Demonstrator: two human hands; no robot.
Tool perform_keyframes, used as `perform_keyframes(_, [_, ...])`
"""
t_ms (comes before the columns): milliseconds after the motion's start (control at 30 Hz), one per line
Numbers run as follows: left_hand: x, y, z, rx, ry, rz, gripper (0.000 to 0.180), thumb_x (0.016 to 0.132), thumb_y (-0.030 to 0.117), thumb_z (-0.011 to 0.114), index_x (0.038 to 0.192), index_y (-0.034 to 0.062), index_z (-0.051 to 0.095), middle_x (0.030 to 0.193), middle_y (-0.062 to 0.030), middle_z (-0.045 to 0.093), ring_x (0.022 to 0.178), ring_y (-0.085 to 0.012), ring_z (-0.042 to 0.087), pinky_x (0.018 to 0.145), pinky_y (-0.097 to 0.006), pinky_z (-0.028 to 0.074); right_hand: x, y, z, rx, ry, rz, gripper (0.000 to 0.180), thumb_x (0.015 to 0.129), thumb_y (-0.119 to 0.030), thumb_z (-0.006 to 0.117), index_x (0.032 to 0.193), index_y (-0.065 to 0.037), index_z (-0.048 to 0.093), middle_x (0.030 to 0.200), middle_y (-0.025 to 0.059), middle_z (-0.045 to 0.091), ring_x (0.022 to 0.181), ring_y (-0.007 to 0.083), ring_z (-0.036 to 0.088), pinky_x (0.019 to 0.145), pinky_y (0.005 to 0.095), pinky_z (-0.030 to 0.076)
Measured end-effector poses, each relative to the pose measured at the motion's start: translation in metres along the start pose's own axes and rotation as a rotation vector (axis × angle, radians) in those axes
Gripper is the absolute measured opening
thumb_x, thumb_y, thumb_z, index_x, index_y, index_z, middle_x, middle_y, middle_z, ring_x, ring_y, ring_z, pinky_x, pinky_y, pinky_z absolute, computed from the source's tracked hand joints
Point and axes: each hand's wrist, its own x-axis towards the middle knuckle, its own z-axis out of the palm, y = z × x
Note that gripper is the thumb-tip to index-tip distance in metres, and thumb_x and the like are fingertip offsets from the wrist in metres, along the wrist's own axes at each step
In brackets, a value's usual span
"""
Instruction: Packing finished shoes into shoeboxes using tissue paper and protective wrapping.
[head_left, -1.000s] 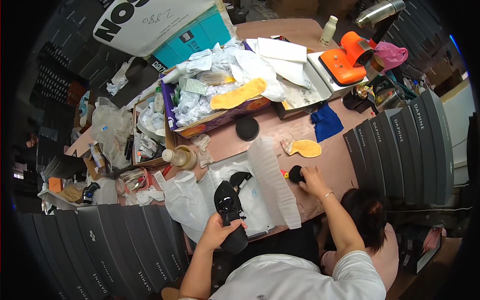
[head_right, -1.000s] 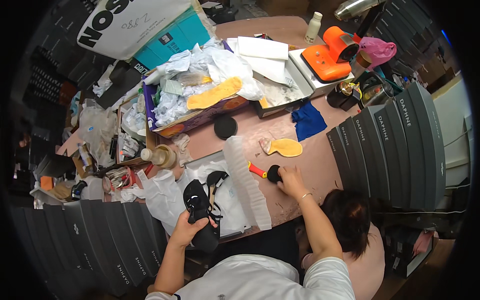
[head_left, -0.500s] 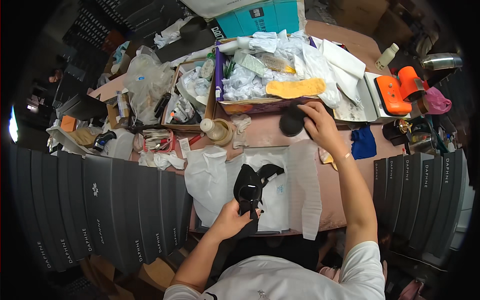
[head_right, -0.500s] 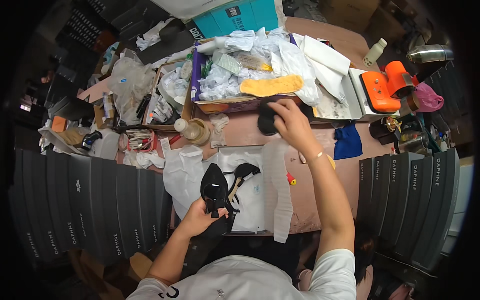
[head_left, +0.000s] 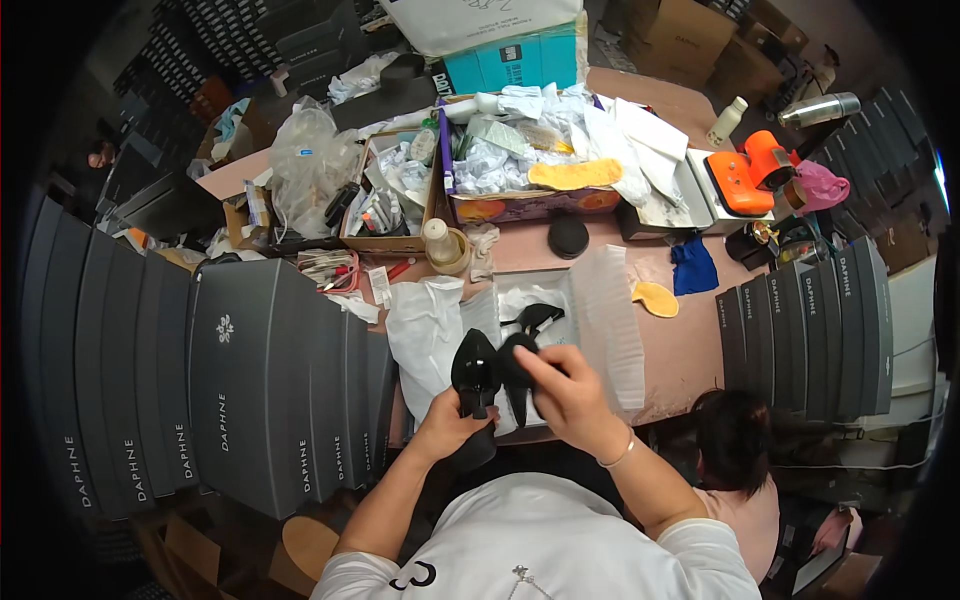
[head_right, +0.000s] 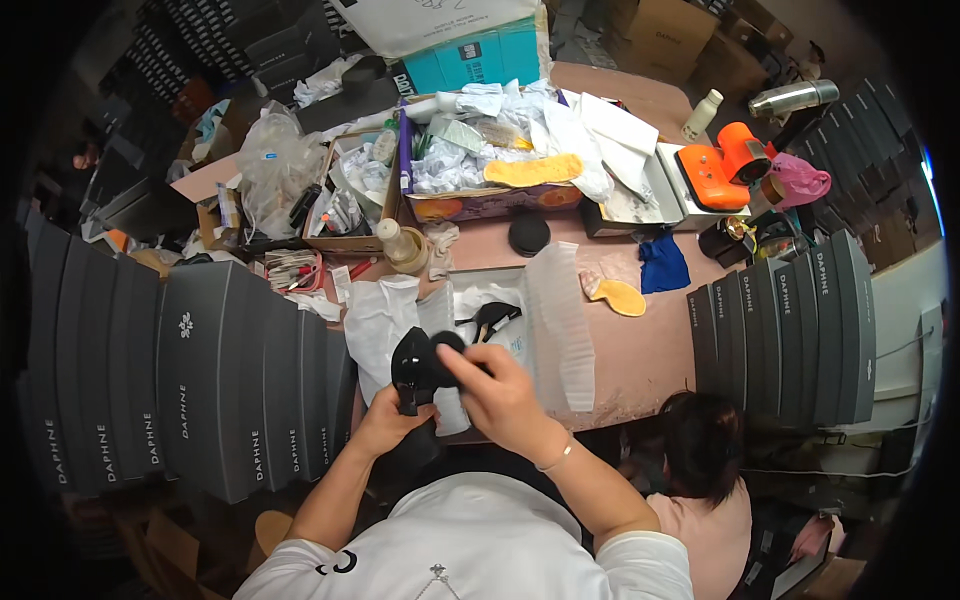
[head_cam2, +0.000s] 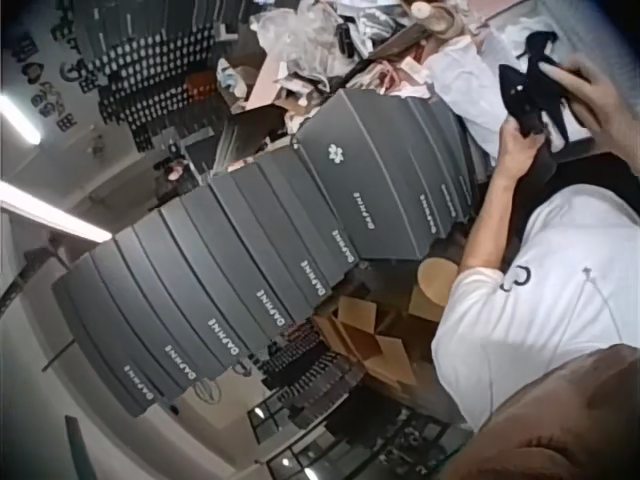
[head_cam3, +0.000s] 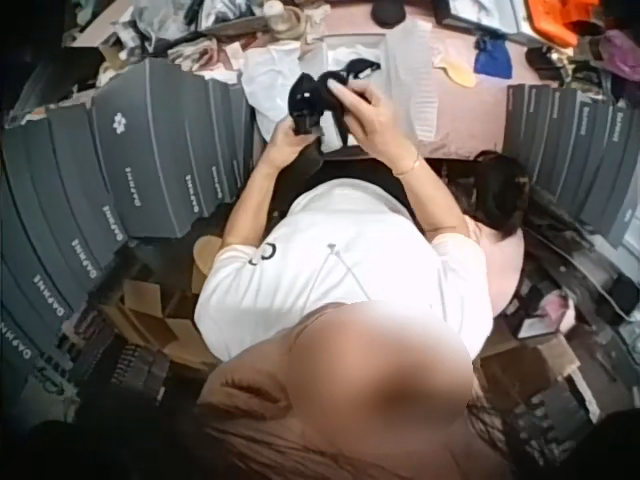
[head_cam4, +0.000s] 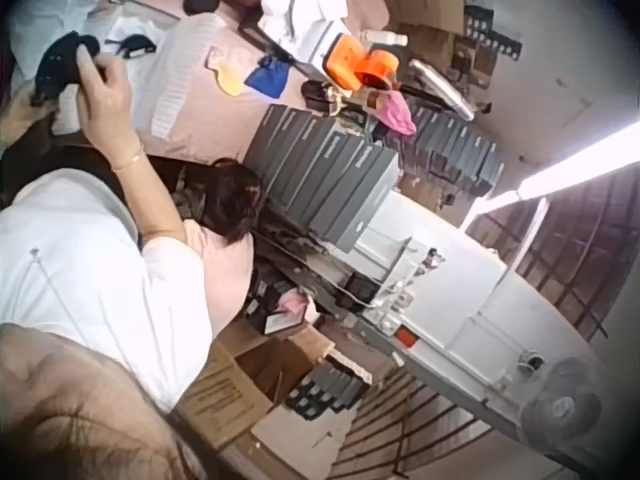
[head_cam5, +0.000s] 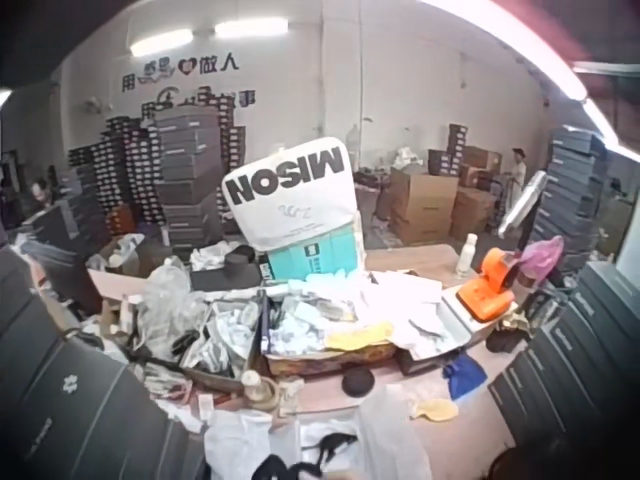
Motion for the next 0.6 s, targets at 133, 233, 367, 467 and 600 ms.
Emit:
perform_keyframes(133, [-0.005,0.003,-0.001,0.007,0.086,0.133,0.023,0.085,0.004,0.063,0.107,-0.0012,0.057,0.089,-0.0058,0.064,0.076,-0.0137,0.062,0.071,-0.027,0.052,-0.032,-0.008,0.051,-0.016,-0.084,-0.015,0.060,0.070,0.007,0.062,0.127,-0.008,0.054,0.098,0.0121,0.052,0.085,0.0281,0.056,0.074,0.0350,0.049])
perform_keyframes(233, [-0.009,0.005,-0.024,-0.093,0.062,-0.012,0.015,0.086,0.003,0.062,0.100,-0.0006,0.057,0.084,-0.0071,0.064,0.074,-0.0144,0.063,0.069,-0.027,0.053,-0.060,-0.002,0.048,0.074,-0.129,0.194,0.054,0.072,0.007,0.059,0.125,-0.006,0.056,0.099,0.0135,0.053,0.084,0.0266,0.057,0.074,0.0326,0.050])
perform_keyframes(367, [0.013,-0.020,-0.016,0.092,0.145,0.119,0.019,0.082,0.002,0.065,0.099,-0.0025,0.057,0.084,-0.0054,0.064,0.072,-0.0153,0.062,0.067,-0.028,0.051,-0.020,-0.005,0.068,0.081,0.025,0.064,0.049,0.077,0.003,0.058,0.126,-0.006,0.054,0.101,0.0146,0.053,0.088,0.0302,0.056,0.077,0.0360,0.048])
perform_keyframes(467, [0.029,-0.029,-0.049,0.649,0.121,-0.115,0.021,0.079,0.013,0.069,0.090,-0.0032,0.061,0.082,-0.0115,0.067,0.072,-0.0209,0.064,0.066,-0.031,0.050,-0.049,0.028,0.057,0.074,-0.228,0.283,0.043,0.079,-0.002,0.057,0.122,-0.006,0.057,0.102,0.0137,0.055,0.091,0.0306,0.057,0.078,0.0357,0.048])
perform_keyframes(600, [0.045,-0.002,-0.045,1.396,0.161,0.182,0.036,0.078,0.027,0.070,0.095,-0.0041,0.063,0.089,-0.0221,0.064,0.087,-0.0371,0.061,0.075,-0.045,0.049,-0.091,0.068,0.015,0.136,-0.026,0.523,0.037,0.084,-0.009,0.056,0.121,-0.004,0.057,0.103,0.0174,0.055,0.092,0.0330,0.056,0.081,0.0361,0.046])
